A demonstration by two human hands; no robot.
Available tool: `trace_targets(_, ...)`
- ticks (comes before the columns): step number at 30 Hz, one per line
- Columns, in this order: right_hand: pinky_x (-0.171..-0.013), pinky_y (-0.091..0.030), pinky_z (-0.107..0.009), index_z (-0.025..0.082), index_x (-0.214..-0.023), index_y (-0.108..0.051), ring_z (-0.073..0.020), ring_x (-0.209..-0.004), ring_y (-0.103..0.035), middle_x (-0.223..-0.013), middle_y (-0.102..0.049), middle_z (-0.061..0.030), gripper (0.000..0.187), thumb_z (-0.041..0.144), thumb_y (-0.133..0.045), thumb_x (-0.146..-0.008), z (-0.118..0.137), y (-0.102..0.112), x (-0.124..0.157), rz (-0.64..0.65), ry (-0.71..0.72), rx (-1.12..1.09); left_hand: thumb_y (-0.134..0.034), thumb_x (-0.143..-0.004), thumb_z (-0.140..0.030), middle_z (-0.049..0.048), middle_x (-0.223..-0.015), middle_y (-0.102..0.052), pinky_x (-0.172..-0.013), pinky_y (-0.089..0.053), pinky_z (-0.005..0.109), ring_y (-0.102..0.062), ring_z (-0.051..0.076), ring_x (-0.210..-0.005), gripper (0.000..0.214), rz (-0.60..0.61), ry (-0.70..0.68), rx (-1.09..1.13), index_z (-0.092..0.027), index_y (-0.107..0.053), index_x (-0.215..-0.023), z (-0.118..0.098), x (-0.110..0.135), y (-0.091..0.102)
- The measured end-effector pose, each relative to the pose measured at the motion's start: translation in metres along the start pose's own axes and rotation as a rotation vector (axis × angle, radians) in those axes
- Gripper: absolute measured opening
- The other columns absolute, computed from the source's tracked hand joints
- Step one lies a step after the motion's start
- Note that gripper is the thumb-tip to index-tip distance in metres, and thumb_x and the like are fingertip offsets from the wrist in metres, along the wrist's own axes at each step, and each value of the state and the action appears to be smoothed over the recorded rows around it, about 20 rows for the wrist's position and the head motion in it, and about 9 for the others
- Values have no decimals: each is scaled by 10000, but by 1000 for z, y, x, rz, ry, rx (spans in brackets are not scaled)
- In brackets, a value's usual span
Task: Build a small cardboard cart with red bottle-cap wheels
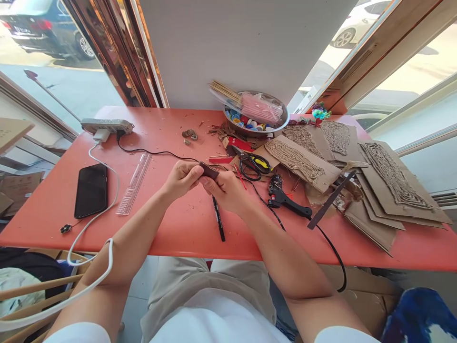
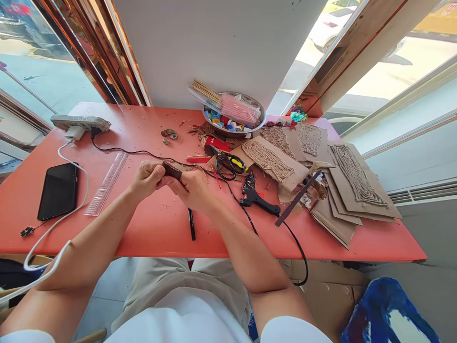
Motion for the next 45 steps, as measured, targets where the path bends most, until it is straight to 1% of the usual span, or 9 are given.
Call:
trace_targets(3,-545,-327,-286,244,-580,-377,-111,-542,-423,-560,-453,10,772,909,-269,-956,1,1,0,24,-30,-48,-479,-912,-880,-20,-325,-348,-333,-202,249,-291,84,-308,819,-5,3,-14,-229,-368,-428,-4,1,0)
trace_targets(7,-541,-332,-286,234,-612,-485,-119,-543,-429,-553,-434,20,832,985,-258,-887,-5,4,-1,50,-36,-106,-467,-964,-821,29,-382,-542,-357,-269,249,-397,102,-339,800,-47,-45,-105,-207,-553,-458,-9,3,-2)
trace_targets(11,-540,-351,-286,228,-648,-525,-112,-508,-411,-557,-449,27,838,988,-261,-884,-10,5,-3,44,-48,-153,-478,-988,-779,9,-372,-515,-391,-295,256,-396,102,-341,772,-75,-97,-163,-203,-632,-497,-9,5,-3)
trace_targets(17,-616,-406,-288,215,-690,-611,-158,-598,-558,-637,-603,-38,844,903,-209,-968,-21,9,-3,-11,-7,133,-384,-973,-844,10,-433,-542,-447,-351,263,-452,117,-392,797,-55,-41,-266,-213,-639,-558,12,2,6)
trace_targets(23,-747,-455,-343,173,-1046,-794,-290,-882,-719,-976,-803,-169,634,697,-437,-1054,-38,23,-4,-63,-28,547,-626,-753,-941,79,-835,-785,-645,-555,272,-710,168,-683,766,-97,88,-34,-194,-727,-893,31,-6,18)
trace_targets(27,-826,-470,-370,149,-1111,-797,-318,-981,-728,-1068,-802,-204,544,604,-501,-1070,-36,24,-5,-16,-38,614,-779,-732,-827,82,-838,-781,-712,-606,285,-749,186,-766,674,-64,170,132,-170,-736,-876,37,-6,17)
trace_targets(34,-817,-498,-333,156,-1118,-782,-264,-939,-709,-1049,-788,-146,582,698,-623,-980,-33,20,-8,-4,-62,334,-979,-599,-638,94,-970,-793,-739,-642,293,-782,210,-883,622,-132,236,192,-169,-730,-923,37,-5,27)
trace_targets(39,-832,-536,-342,149,-1108,-791,-237,-942,-700,-1053,-779,-138,711,797,-536,-965,-36,23,-10,-98,-94,146,-979,-609,-625,108,-1045,-783,-734,-650,315,-787,243,-950,629,-117,202,166,-182,-725,-976,35,-5,33)
trace_targets(45,-769,-569,-358,171,-1096,-781,-208,-824,-678,-997,-784,-97,555,653,-821,-824,-42,25,-10,-186,-179,-6,-909,-710,-567,112,-1129,-811,-1022,-601,425,-758,269,-1098,529,29,197,-63,-199,-769,-1063,37,-3,35)
Point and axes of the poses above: each hand's wrist, its own x-axis away from the middle knuckle, its own y-axis out of the back of the hand, z = x × y, the point moved 1 cm from there along -x, towards the middle knuckle
